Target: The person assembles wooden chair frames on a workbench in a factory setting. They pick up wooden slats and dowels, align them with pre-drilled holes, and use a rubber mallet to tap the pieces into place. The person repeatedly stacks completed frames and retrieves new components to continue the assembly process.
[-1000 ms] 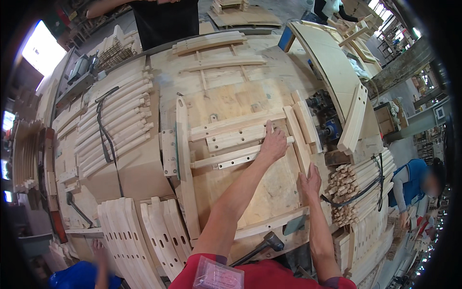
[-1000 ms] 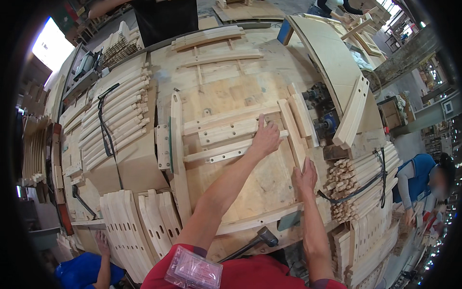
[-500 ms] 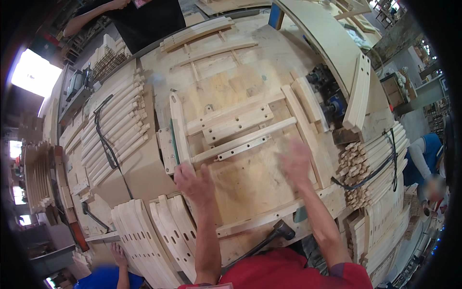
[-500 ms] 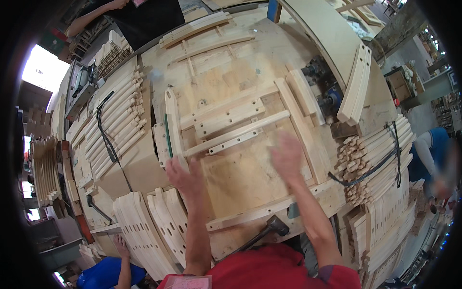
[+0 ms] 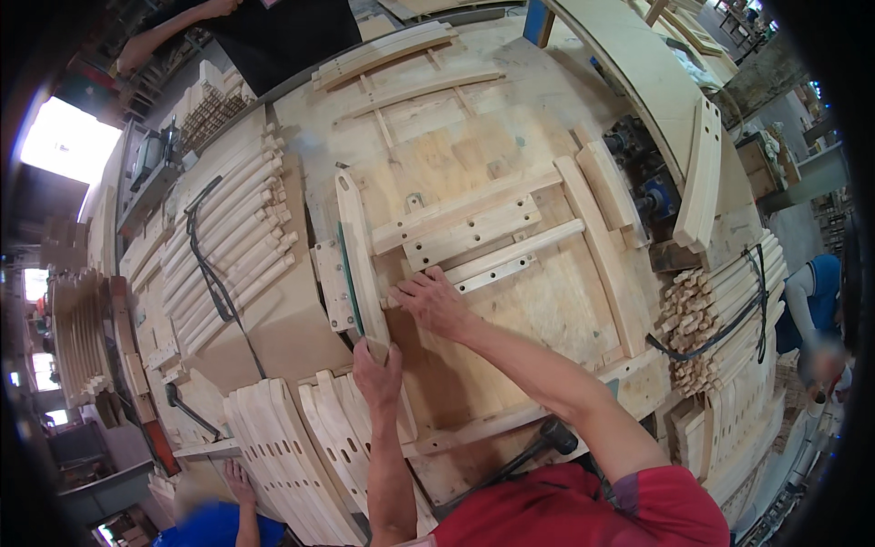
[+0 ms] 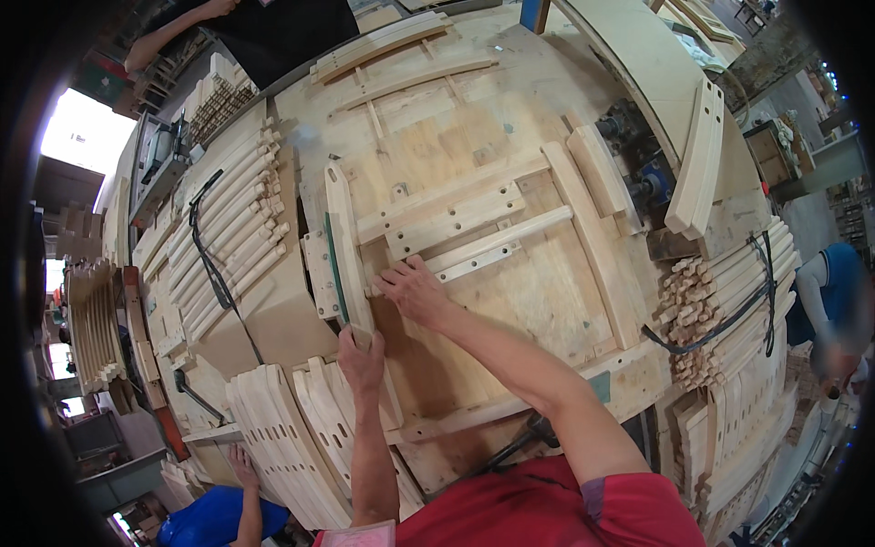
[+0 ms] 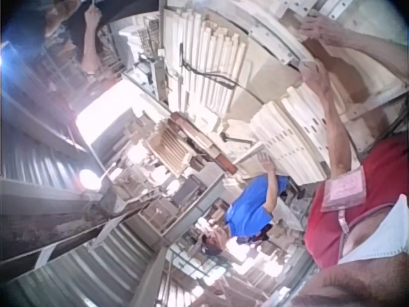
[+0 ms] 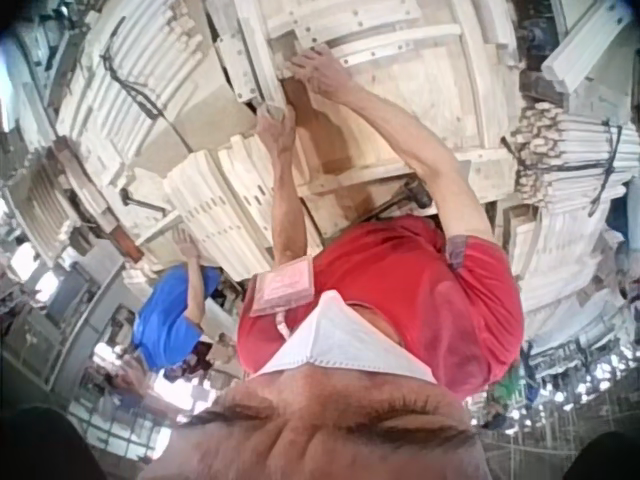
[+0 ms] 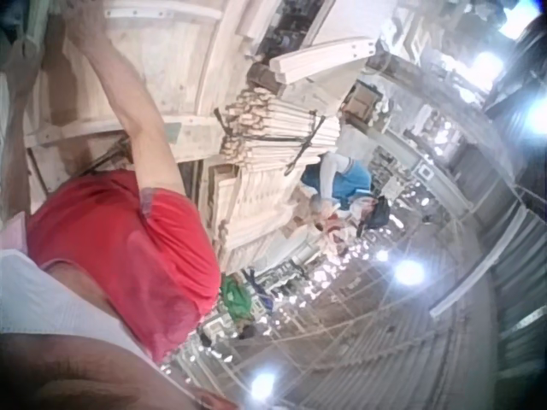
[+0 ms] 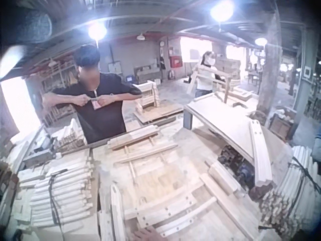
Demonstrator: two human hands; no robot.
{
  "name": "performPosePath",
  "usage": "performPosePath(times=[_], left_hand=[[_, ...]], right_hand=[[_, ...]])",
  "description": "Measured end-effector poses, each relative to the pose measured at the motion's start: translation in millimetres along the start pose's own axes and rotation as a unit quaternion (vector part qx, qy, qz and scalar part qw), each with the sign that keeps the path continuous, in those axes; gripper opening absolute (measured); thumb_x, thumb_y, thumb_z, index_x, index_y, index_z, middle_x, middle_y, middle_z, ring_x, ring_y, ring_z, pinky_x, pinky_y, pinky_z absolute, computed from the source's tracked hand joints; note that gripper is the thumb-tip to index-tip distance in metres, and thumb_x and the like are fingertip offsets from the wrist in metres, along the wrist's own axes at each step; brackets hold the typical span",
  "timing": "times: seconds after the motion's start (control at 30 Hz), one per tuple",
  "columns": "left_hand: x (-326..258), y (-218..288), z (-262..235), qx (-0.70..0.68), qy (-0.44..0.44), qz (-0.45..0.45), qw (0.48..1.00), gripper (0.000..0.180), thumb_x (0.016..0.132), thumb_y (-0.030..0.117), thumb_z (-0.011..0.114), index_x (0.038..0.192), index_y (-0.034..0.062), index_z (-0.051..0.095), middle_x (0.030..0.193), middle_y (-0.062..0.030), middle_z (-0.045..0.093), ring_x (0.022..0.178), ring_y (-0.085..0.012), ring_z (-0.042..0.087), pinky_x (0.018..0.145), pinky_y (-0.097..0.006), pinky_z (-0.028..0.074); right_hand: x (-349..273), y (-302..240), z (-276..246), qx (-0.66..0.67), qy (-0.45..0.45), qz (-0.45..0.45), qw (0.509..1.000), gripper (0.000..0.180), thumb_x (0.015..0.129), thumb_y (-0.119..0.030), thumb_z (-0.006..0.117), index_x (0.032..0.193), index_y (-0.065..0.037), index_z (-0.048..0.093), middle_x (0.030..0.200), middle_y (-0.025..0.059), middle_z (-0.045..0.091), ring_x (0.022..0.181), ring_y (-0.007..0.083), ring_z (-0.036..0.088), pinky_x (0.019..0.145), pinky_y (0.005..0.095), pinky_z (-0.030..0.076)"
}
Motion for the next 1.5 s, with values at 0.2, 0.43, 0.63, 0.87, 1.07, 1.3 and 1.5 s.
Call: performPosePath(times=[0.2, 0.43, 0.63, 0.87, 1.07, 1.3, 1.5], left_hand=[[-1, 6, 3, 0.002, -0.013, -0.032, 0.999, 0.056, 0.084, 0.021, 0.077, 0.129, -0.0051, 0.057, 0.117, -0.0244, 0.065, 0.107, -0.0425, 0.064, 0.092, -0.047, 0.051], [-1, 7, 2, 0.034, -0.008, -0.024, 0.999, 0.06, 0.085, 0.02, 0.078, 0.132, -0.0086, 0.055, 0.121, -0.0255, 0.065, 0.11, -0.0406, 0.065, 0.096, -0.044, 0.051], [0, 5, 3, 0.043, -0.017, -0.033, 0.998, 0.062, 0.085, 0.02, 0.078, 0.134, -0.0087, 0.054, 0.123, -0.0267, 0.064, 0.113, -0.0419, 0.063, 0.098, -0.045, 0.05], [-3, 1, 4, 0.051, -0.005, -0.02, 0.998, 0.063, 0.084, 0.02, 0.077, 0.135, -0.0087, 0.053, 0.126, -0.0272, 0.063, 0.115, -0.0432, 0.062, 0.1, -0.047, 0.048], [-33, 29, -8, 0.163, 0.123, 0.115, 0.972, 0.056, 0.087, 0.021, 0.076, 0.133, -0.005, 0.056, 0.116, -0.0249, 0.065, 0.109, -0.0448, 0.061, 0.1, -0.05, 0.047], [-210, 97, -2, -0.104, -0.323, 0.226, 0.913, 0.018, 0.094, 0.024, 0.071, 0.101, 0.0089, 0.065, 0.098, -0.0091, 0.066, 0.095, -0.0307, 0.067, 0.075, -0.043, 0.056], [-237, 79, 3, -0.014, -0.488, 0.156, 0.858, 0.027, 0.096, 0.033, 0.067, 0.106, 0.0082, 0.063, 0.101, -0.0127, 0.066, 0.096, -0.0362, 0.068, 0.078, -0.045, 0.056]], right_hand=[[-1, 2, -4, 0.004, 0.003, 0.0, 1.0, 0.028, 0.089, -0.017, 0.064, 0.117, -0.016, 0.064, 0.104, -0.0002, 0.066, 0.102, 0.0177, 0.063, 0.093, 0.0397, 0.04], [3, 2, -8, 0.022, 0.004, -0.002, 1.0, 0.026, 0.088, -0.017, 0.064, 0.114, -0.017, 0.065, 0.1, -0.0003, 0.066, 0.1, 0.0172, 0.064, 0.092, 0.0385, 0.041], [3, 3, -6, 0.044, 0.019, 0.005, 0.999, 0.022, 0.088, -0.017, 0.063, 0.11, -0.017, 0.065, 0.098, -0.001, 0.065, 0.098, 0.017, 0.065, 0.092, 0.0387, 0.041], [5, -5, 7, 0.026, 0.02, 0.011, 0.999, 0.026, 0.086, -0.016, 0.063, 0.112, -0.017, 0.065, 0.1, -0.0005, 0.066, 0.096, 0.0177, 0.065, 0.094, 0.0372, 0.039], [2, 15, -16, 0.212, 0.155, -0.012, 0.965, 0.028, 0.084, -0.017, 0.068, 0.111, -0.011, 0.065, 0.111, 0.0036, 0.069, 0.102, 0.0261, 0.066, 0.091, 0.0444, 0.047], [64, 104, -76, 0.007, 0.103, 0.064, 0.993, 0.05, 0.084, -0.042, 0.075, 0.119, -0.008, 0.067, 0.118, 0.0134, 0.068, 0.117, 0.0327, 0.06, 0.104, 0.0466, 0.042], [67, 111, -61, 0.003, -0.056, 0.125, 0.991, 0.068, 0.084, -0.061, 0.066, 0.131, -0.012, 0.067, 0.127, 0.0129, 0.067, 0.126, 0.0292, 0.055, 0.112, 0.0461, 0.034]])
Point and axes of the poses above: each hand's wrist, its own x-axis towards the middle knuckle, its own z-axis out of the palm, y = z × x, the point moved 1 cm from there along x, towards the middle knuckle
